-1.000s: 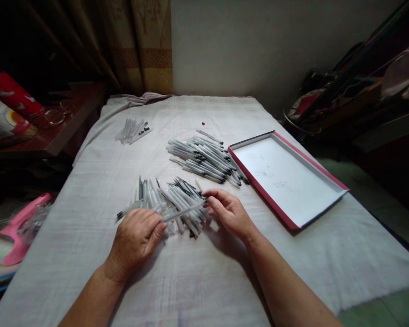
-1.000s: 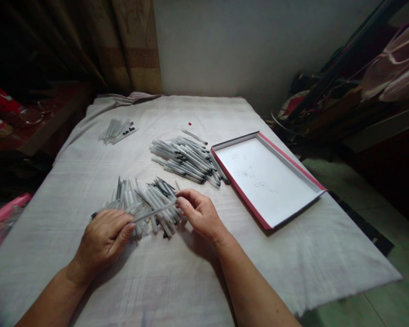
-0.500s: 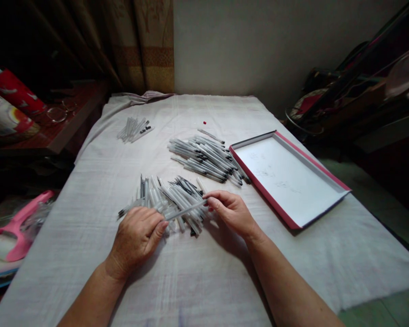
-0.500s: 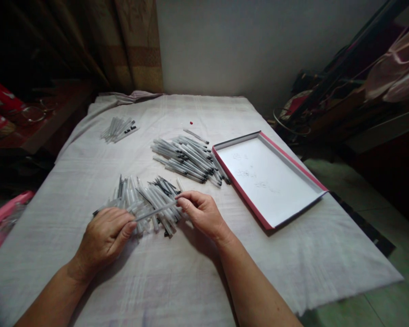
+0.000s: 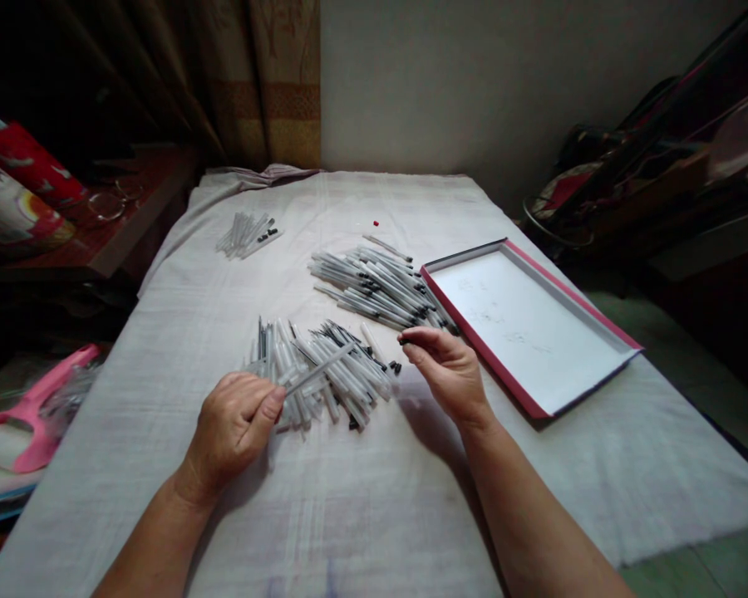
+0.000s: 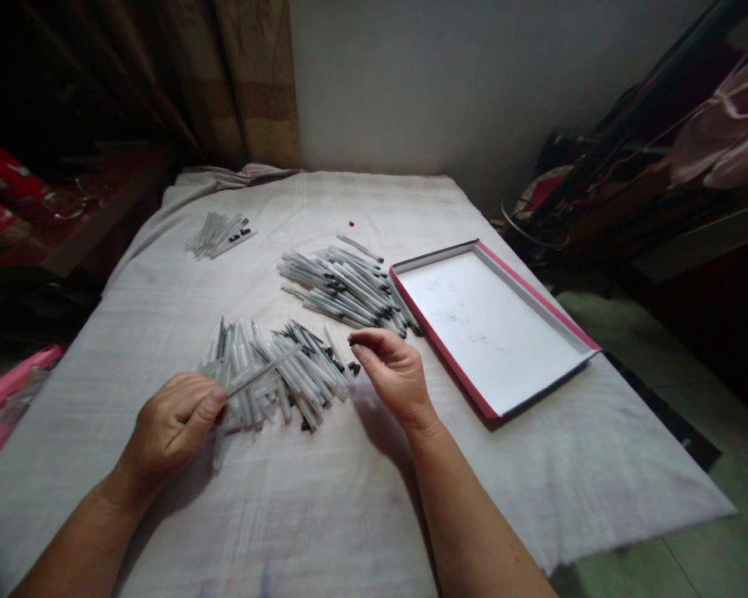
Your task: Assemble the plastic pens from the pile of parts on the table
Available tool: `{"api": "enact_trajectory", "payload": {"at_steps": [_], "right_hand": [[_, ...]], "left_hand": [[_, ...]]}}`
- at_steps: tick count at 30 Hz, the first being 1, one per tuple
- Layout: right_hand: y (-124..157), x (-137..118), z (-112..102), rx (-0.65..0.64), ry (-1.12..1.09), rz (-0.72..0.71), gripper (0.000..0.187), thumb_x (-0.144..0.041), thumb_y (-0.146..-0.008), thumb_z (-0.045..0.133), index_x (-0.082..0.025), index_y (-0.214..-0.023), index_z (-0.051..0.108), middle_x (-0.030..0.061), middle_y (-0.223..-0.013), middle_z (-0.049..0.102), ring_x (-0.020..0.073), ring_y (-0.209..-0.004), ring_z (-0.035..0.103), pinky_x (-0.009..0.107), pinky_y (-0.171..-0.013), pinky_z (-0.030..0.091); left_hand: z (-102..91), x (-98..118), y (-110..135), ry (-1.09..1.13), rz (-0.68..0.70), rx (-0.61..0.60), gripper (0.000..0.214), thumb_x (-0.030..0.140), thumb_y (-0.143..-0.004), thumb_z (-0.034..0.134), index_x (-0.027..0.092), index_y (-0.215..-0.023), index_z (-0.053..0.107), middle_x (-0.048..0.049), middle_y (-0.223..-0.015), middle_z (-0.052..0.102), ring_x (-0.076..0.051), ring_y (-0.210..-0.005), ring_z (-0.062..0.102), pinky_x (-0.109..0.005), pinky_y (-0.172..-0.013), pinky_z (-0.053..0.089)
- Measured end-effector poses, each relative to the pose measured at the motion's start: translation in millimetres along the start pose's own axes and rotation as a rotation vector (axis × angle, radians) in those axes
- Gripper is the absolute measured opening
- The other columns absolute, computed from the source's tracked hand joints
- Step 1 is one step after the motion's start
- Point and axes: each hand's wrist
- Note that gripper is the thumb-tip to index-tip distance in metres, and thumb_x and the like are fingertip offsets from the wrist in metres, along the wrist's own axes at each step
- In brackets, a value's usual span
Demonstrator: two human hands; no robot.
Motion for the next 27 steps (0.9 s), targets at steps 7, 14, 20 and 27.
{"api": "enact_trajectory", "payload": {"at_steps": [7,14,20,27], "right_hand": [[5,13,9,-0.081,0.389,-0.06,0.011,-0.028,-0.082,0.067,-0.023,-0.083,0.077,0.006,-0.084,0.076,0.0195,-0.073,0.067,0.033,-0.069,0.052],[6,8,8,-0.123,0.402,-0.137,0.016,-0.026,-0.087,0.062,-0.024,-0.089,0.077,0.007,-0.089,0.076,0.0223,-0.084,0.07,0.035,-0.08,0.053],[10,-1,14,-0.193,0.204,-0.086,0.015,-0.027,-0.086,0.064,-0.023,-0.089,0.078,0.007,-0.089,0.076,0.0209,-0.083,0.069,0.032,-0.074,0.053],[7,-2,15,-0.089,-0.013,0.159,0.017,-0.035,-0.074,0.074,-0.018,-0.075,0.075,0.0021,-0.065,0.07,0.0141,-0.057,0.059,0.026,-0.055,0.046]], "left_hand": [[3.6,0,0,-0.016,0.036,0.008,0.036,0.032,-0.098,0.042,0.022,-0.067,0.058,0.0012,-0.06,0.061,-0.014,-0.06,0.057,-0.03,-0.064,0.041],[4.9,-3,2,-0.017,0.059,-0.013,0.033,0.032,-0.099,0.044,0.021,-0.072,0.06,0.0011,-0.065,0.062,-0.015,-0.064,0.057,-0.03,-0.068,0.041],[6.6,0,0,-0.014,0.094,-0.021,0.031,0.032,-0.099,0.045,0.02,-0.075,0.061,0.0005,-0.066,0.063,-0.015,-0.065,0.058,-0.03,-0.068,0.042],[4.6,-4,1,-0.031,0.087,-0.018,0.031,0.032,-0.098,0.045,0.02,-0.075,0.063,-0.0001,-0.068,0.065,-0.015,-0.066,0.059,-0.029,-0.07,0.043]]}}
Point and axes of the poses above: each hand's wrist, its own y-axis away from the middle knuckle, its own z-axis out of the palm, x = y × z
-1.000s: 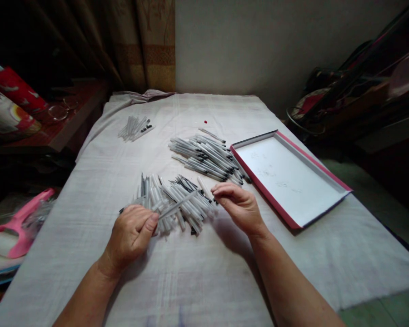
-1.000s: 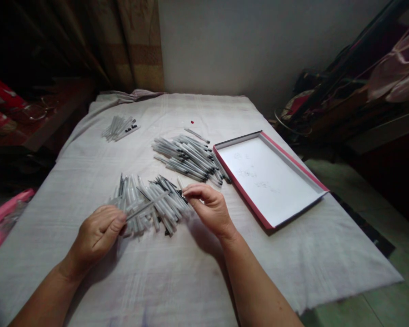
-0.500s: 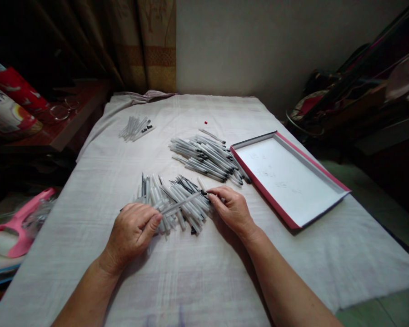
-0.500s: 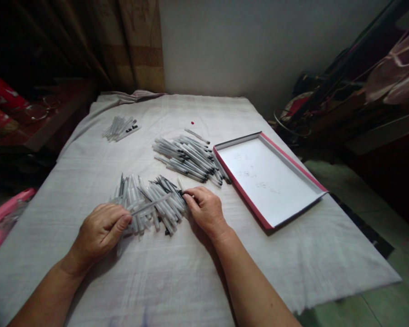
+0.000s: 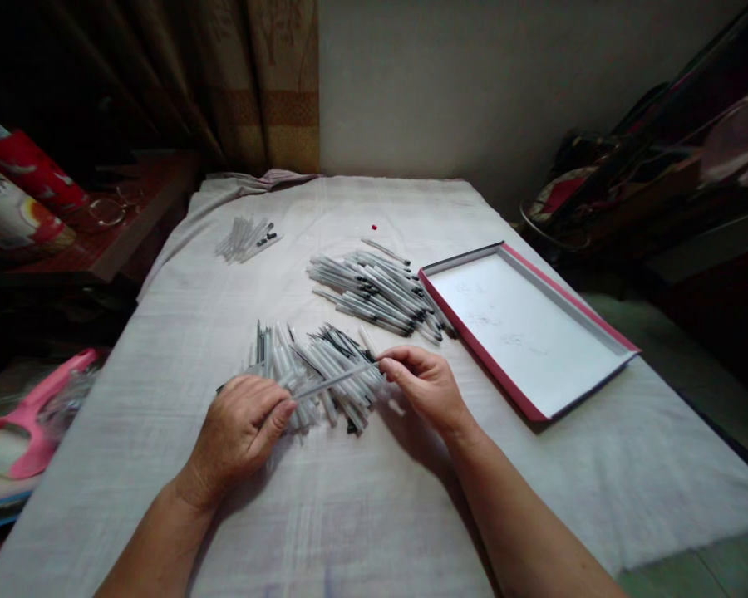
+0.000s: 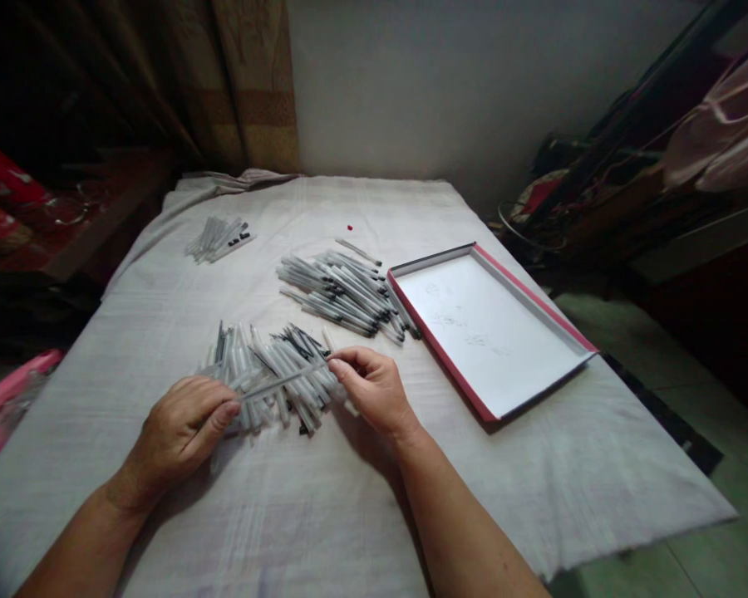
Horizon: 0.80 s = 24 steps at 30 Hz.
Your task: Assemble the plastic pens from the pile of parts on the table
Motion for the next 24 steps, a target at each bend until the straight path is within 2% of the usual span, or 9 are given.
{"api": "enact_trajectory", "payload": {"at_steps": [3,6,8,12,15,20,22,24], "right_hand": [[-7,-3,-8,0.156,-0.131,0.042,0.018,-0.035,-0.072,0.074,-0.018,-0.076,0.072,0.0014,-0.065,0.07,0.0115,-0.053,0.057,0.023,-0.049,0.043],[-11,-6,-14,0.34,-0.254,0.047,0.02,-0.035,-0.071,0.073,-0.018,-0.08,0.069,0.0019,-0.068,0.073,0.0101,-0.049,0.057,0.018,-0.04,0.034],[-11,-6,-13,0.377,-0.272,0.026,0.018,-0.033,-0.071,0.073,-0.018,-0.081,0.068,0.0024,-0.069,0.074,0.0103,-0.049,0.058,0.017,-0.038,0.032],[3,-2,2,0.215,-0.11,-0.099,0.01,-0.027,-0.078,0.068,-0.019,-0.083,0.069,0.0041,-0.073,0.076,0.0132,-0.055,0.065,0.022,-0.047,0.046],[14,2,14,0.072,0.131,-0.247,0.008,-0.02,-0.083,0.063,-0.019,-0.084,0.071,0.0044,-0.076,0.077,0.0128,-0.056,0.065,0.024,-0.053,0.05],[19,2,20,-0.014,0.413,-0.49,0.013,-0.013,-0.084,0.059,-0.018,-0.084,0.071,0.0041,-0.075,0.074,0.0123,-0.059,0.062,0.024,-0.057,0.049],[17,0,18,-0.036,0.444,-0.534,0.013,-0.013,-0.083,0.059,-0.018,-0.083,0.071,0.0047,-0.075,0.072,0.0139,-0.065,0.064,0.025,-0.062,0.051],[16,-2,16,-0.036,0.443,-0.515,0.013,-0.016,-0.085,0.058,-0.018,-0.085,0.071,0.0047,-0.076,0.071,0.0143,-0.066,0.064,0.025,-0.064,0.051]], "left_hand": [[-6.9,-12,4,-0.06,-0.05,0.036,0.03,0.037,-0.097,0.047,0.022,-0.077,0.064,-0.0006,-0.071,0.067,-0.016,-0.068,0.062,-0.03,-0.071,0.045],[-16.2,-27,9,-0.163,-0.139,0.087,0.03,0.045,-0.095,0.048,0.023,-0.082,0.065,-0.0014,-0.076,0.07,-0.019,-0.073,0.065,-0.032,-0.072,0.048],[-20.9,-35,12,-0.227,-0.226,0.132,0.031,0.048,-0.095,0.047,0.024,-0.085,0.064,-0.0023,-0.079,0.07,-0.021,-0.077,0.066,-0.034,-0.072,0.049],[-21.6,-39,14,-0.271,-0.368,0.222,0.032,0.05,-0.096,0.045,0.025,-0.087,0.064,-0.0032,-0.081,0.07,-0.023,-0.08,0.067,-0.034,-0.072,0.051],[-15.8,-32,13,-0.22,-0.376,0.227,0.033,0.05,-0.095,0.046,0.025,-0.088,0.065,-0.0026,-0.081,0.071,-0.021,-0.079,0.068,-0.033,-0.072,0.052],[-5.5,-23,11,-0.129,-0.298,0.199,0.03,0.045,-0.095,0.047,0.022,-0.095,0.066,-0.0022,-0.086,0.073,-0.019,-0.079,0.069,-0.029,-0.073,0.054],[-3.3,-22,11,-0.111,-0.233,0.201,0.027,0.042,-0.096,0.048,0.022,-0.097,0.066,-0.0026,-0.088,0.074,-0.018,-0.08,0.07,-0.029,-0.076,0.054],[-2.2,-20,11,-0.093,-0.166,0.205,0.023,0.038,-0.096,0.05,0.021,-0.099,0.066,-0.0026,-0.089,0.074,-0.018,-0.082,0.07,-0.028,-0.078,0.054]]}}
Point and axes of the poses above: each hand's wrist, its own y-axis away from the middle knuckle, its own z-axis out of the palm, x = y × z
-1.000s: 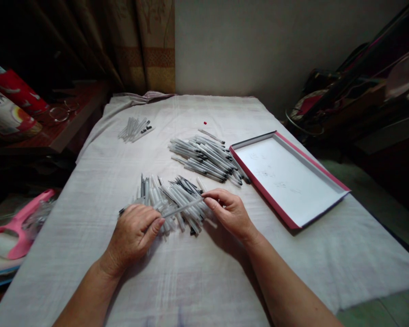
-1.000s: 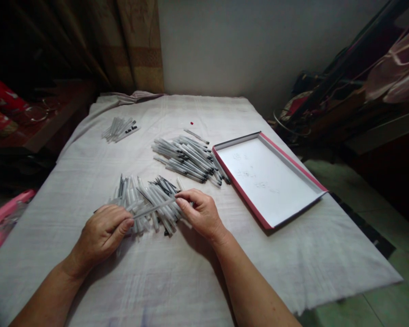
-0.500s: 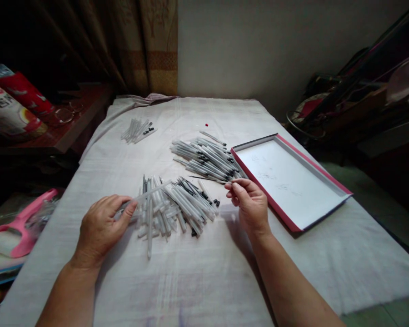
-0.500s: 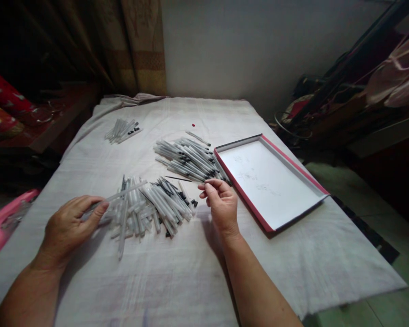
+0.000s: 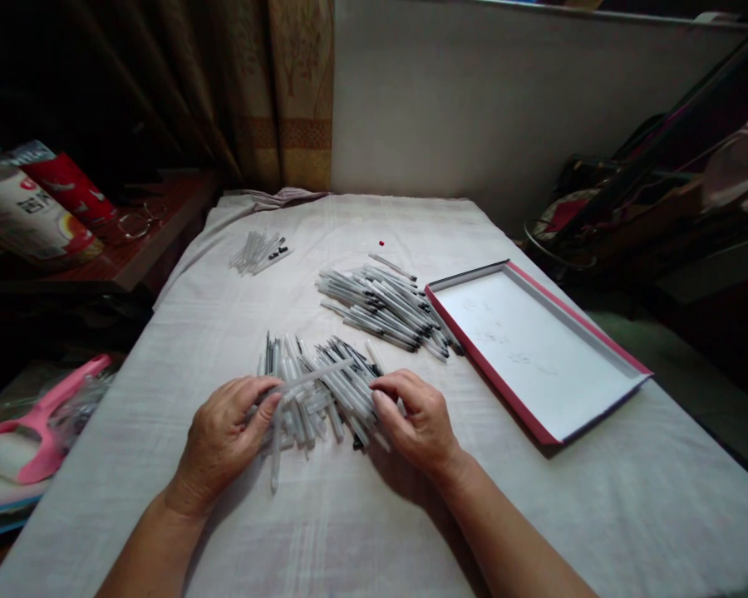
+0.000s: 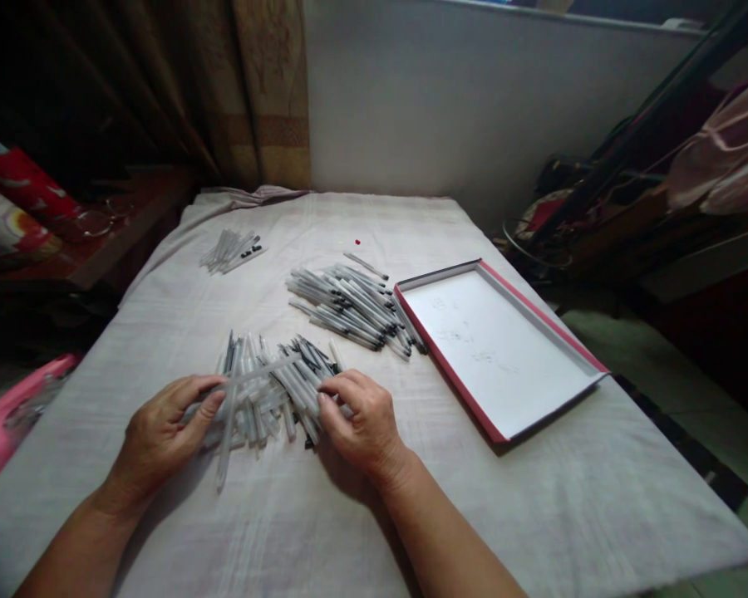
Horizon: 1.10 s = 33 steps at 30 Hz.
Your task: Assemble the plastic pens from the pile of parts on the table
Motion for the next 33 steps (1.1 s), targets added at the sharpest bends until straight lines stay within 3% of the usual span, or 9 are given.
{"api": "enact_trajectory", "payload": {"at_steps": [4,8,11,18,20,23,27,30,33], "right_hand": [[-1,2,-5,-0.005,-0.064,0.16,0.022,-0.03,-0.091,0.054,-0.016,-0.086,0.07,0.0023,-0.068,0.066,0.0127,-0.058,0.059,0.023,-0.056,0.046],[-1,2,-7,-0.122,-0.138,0.26,0.053,-0.048,-0.095,0.045,-0.017,-0.054,0.059,-0.0012,-0.047,0.049,0.0103,-0.046,0.048,0.022,-0.046,0.035],[-1,-2,-8,-0.212,-0.232,0.347,0.066,-0.061,-0.094,0.04,-0.017,-0.047,0.056,-0.0013,-0.043,0.045,0.009,-0.041,0.042,0.022,-0.043,0.031],[-3,-7,-12,-0.319,-0.292,0.449,0.056,-0.057,-0.091,0.05,-0.016,-0.053,0.06,-0.0017,-0.042,0.049,0.0089,-0.04,0.044,0.02,-0.042,0.034],[-5,-7,-16,-0.325,-0.285,0.375,0.05,-0.05,-0.093,0.051,-0.017,-0.057,0.061,-0.0017,-0.045,0.053,0.0093,-0.042,0.047,0.02,-0.044,0.036],[-8,-9,-21,-0.335,-0.198,0.107,0.036,-0.039,-0.095,0.053,-0.017,-0.07,0.067,0.0008,-0.058,0.064,0.0116,-0.054,0.057,0.022,-0.055,0.045],[-7,-17,-23,-0.371,-0.115,-0.147,0.019,-0.029,-0.096,0.056,-0.019,-0.09,0.071,0.0031,-0.073,0.071,0.0138,-0.065,0.064,0.024,-0.064,0.05],[-5,-17,-27,-0.282,-0.12,-0.175,0.014,-0.025,-0.094,0.059,-0.021,-0.096,0.072,0.003,-0.074,0.073,0.0142,-0.064,0.064,0.025,-0.062,0.051],[-5,-7,-35,-0.031,-0.117,-0.074,0.012,-0.021,-0.09,0.063,-0.021,-0.096,0.073,0.0029,-0.077,0.074,0.0147,-0.062,0.065,0.026,-0.059,0.052]], "left_hand": [[1.6,11,-1,0.095,0.122,-0.025,0.016,0.032,-0.096,0.055,0.022,-0.103,0.065,-0.001,-0.088,0.073,-0.015,-0.082,0.069,-0.026,-0.078,0.053],[5.9,25,-1,0.179,0.18,-0.075,0.017,0.024,-0.095,0.055,0.024,-0.11,0.064,-0.0005,-0.089,0.073,-0.013,-0.082,0.068,-0.025,-0.078,0.052],[8.3,30,0,0.204,0.186,-0.082,0.019,0.02,-0.096,0.053,0.023,-0.112,0.063,-0.0013,-0.092,0.073,-0.013,-0.084,0.068,-0.024,-0.078,0.052],[4.3,25,1,0.225,0.166,-0.108,0.018,0.031,-0.096,0.057,0.023,-0.108,0.067,-0.0006,-0.087,0.075,-0.013,-0.077,0.069,-0.025,-0.073,0.05],[-0.5,25,-1,0.319,0.078,-0.237,0.025,0.04,-0.098,0.051,0.023,-0.099,0.07,-0.0011,-0.081,0.074,-0.013,-0.073,0.068,-0.024,-0.068,0.049],[-11.6,25,-5,0.572,-0.187,-0.687,0.051,0.055,-0.098,0.039,0.02,-0.076,0.069,-0.0018,-0.065,0.069,-0.012,-0.058,0.061,-0.021,-0.055,0.044],[-31.1,15,-6,0.865,-0.501,-1.094,0.062,0.074,-0.088,0.04,0.017,-0.082,0.064,0.0025,-0.047,0.054,-0.009,-0.041,0.042,-0.02,-0.042,0.029],[-44.9,-1,-1,0.932,-0.598,-1.161,0.06,0.075,-0.083,0.048,0.017,-0.074,0.061,0.0053,-0.04,0.042,-0.008,-0.035,0.033,-0.021,-0.039,0.023],[-48.7,-16,0,0.871,-0.709,-0.852,0.056,0.073,-0.079,0.053,0.018,-0.066,0.06,0.0057,-0.04,0.04,-0.006,-0.034,0.026,-0.023,-0.039,0.023]]}}
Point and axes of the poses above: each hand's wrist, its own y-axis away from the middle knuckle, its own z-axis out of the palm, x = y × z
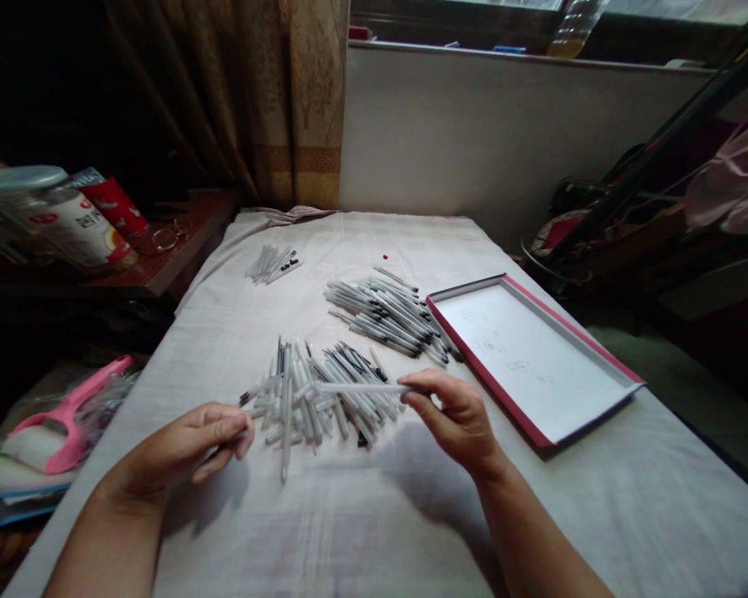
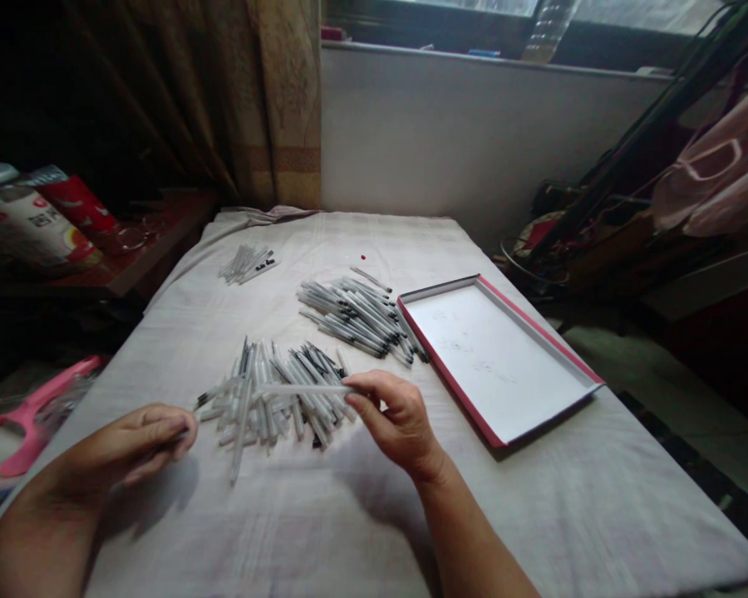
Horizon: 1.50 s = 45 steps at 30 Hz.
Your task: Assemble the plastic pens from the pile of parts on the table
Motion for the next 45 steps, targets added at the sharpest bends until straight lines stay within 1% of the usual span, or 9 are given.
{"api": "enact_trajectory", "payload": {"at_steps": [5,7,11,16,23,27,34,39,45], "right_hand": [[1,26,5,0.175,0.131,0.137,0.014,-0.025,-0.088,0.062,-0.02,-0.09,0.075,0.0037,-0.077,0.075,0.015,-0.061,0.065,0.026,-0.057,0.05],[3,34,14,0.164,0.211,0.165,0.017,-0.026,-0.089,0.061,-0.019,-0.089,0.077,0.0051,-0.08,0.076,0.0163,-0.065,0.067,0.027,-0.062,0.051],[8,40,26,0.065,0.354,0.214,0.022,-0.028,-0.091,0.058,-0.02,-0.092,0.078,0.0059,-0.082,0.075,0.018,-0.074,0.069,0.028,-0.071,0.051],[9,41,27,-0.006,0.42,0.237,0.023,-0.03,-0.091,0.057,-0.022,-0.092,0.078,0.0051,-0.083,0.073,0.0175,-0.078,0.069,0.027,-0.073,0.05],[9,55,25,0.066,0.358,0.267,0.03,-0.035,-0.093,0.052,-0.02,-0.082,0.076,0.006,-0.082,0.075,0.0185,-0.079,0.069,0.028,-0.075,0.051],[8,55,27,0.1,0.395,0.299,0.029,-0.033,-0.092,0.052,-0.019,-0.091,0.077,0.0081,-0.091,0.076,0.02,-0.085,0.07,0.03,-0.081,0.051],[-7,36,34,-0.084,0.58,0.353,0.03,-0.035,-0.095,0.053,-0.02,-0.105,0.076,0.0106,-0.104,0.076,0.0237,-0.098,0.068,0.032,-0.085,0.048],[-8,26,54,-0.141,0.539,0.321,0.035,-0.038,-0.098,0.05,-0.019,-0.12,0.07,0.0109,-0.123,0.071,0.0242,-0.117,0.061,0.035,-0.1,0.042],[2,3,94,-0.157,0.508,0.351,0.055,-0.043,-0.091,0.057,-0.014,-0.137,0.056,0.0177,-0.141,0.057,0.0316,-0.129,0.051,0.043,-0.107,0.036]], "left_hand": [[-5.7,-11,-28,-0.222,0.208,0.785,0.049,0.066,-0.073,0.059,0.02,-0.087,0.069,-0.0033,-0.073,0.068,-0.016,-0.064,0.06,-0.028,-0.06,0.049],[-5.3,-17,-39,-0.441,0.222,0.943,0.044,0.06,-0.074,0.058,0.021,-0.09,0.071,-0.0056,-0.09,0.072,-0.019,-0.072,0.064,-0.031,-0.069,0.052],[-4.3,-27,-48,-0.684,0.274,0.924,0.039,0.053,-0.08,0.051,0.023,-0.092,0.072,-0.0057,-0.093,0.073,-0.022,-0.083,0.066,-0.034,-0.082,0.053],[-3.8,-28,-46,-0.714,0.291,0.865,0.042,0.053,-0.082,0.049,0.022,-0.1,0.071,-0.0058,-0.098,0.072,-0.02,-0.082,0.066,-0.031,-0.08,0.053],[-5.5,-35,-48,-0.632,0.298,0.933,0.046,0.056,-0.083,0.047,0.021,-0.103,0.07,-0.0057,-0.098,0.072,-0.019,-0.082,0.067,-0.029,-0.078,0.055],[-5.4,-39,-49,-0.628,0.301,0.966,0.046,0.053,-0.083,0.046,0.02,-0.105,0.069,-0.0076,-0.101,0.071,-0.021,-0.089,0.068,-0.033,-0.083,0.055],[23.8,-46,-61,-0.678,0.324,0.987,0.054,0.053,-0.088,0.044,0.018,-0.126,0.059,-0.0137,-0.131,0.062,-0.027,-0.123,0.058,-0.043,-0.106,0.047],[46.8,-50,-69,-0.73,0.307,0.996,0.06,0.057,-0.089,0.046,0.018,-0.135,0.054,-0.0164,-0.144,0.051,-0.03,-0.134,0.049,-0.047,-0.112,0.041],[52.8,-52,-72,-0.756,0.323,1.001,0.063,0.056,-0.087,0.051,0.018,-0.137,0.051,-0.0169,-0.147,0.048,-0.032,-0.136,0.046,-0.049,-0.114,0.038]]}}
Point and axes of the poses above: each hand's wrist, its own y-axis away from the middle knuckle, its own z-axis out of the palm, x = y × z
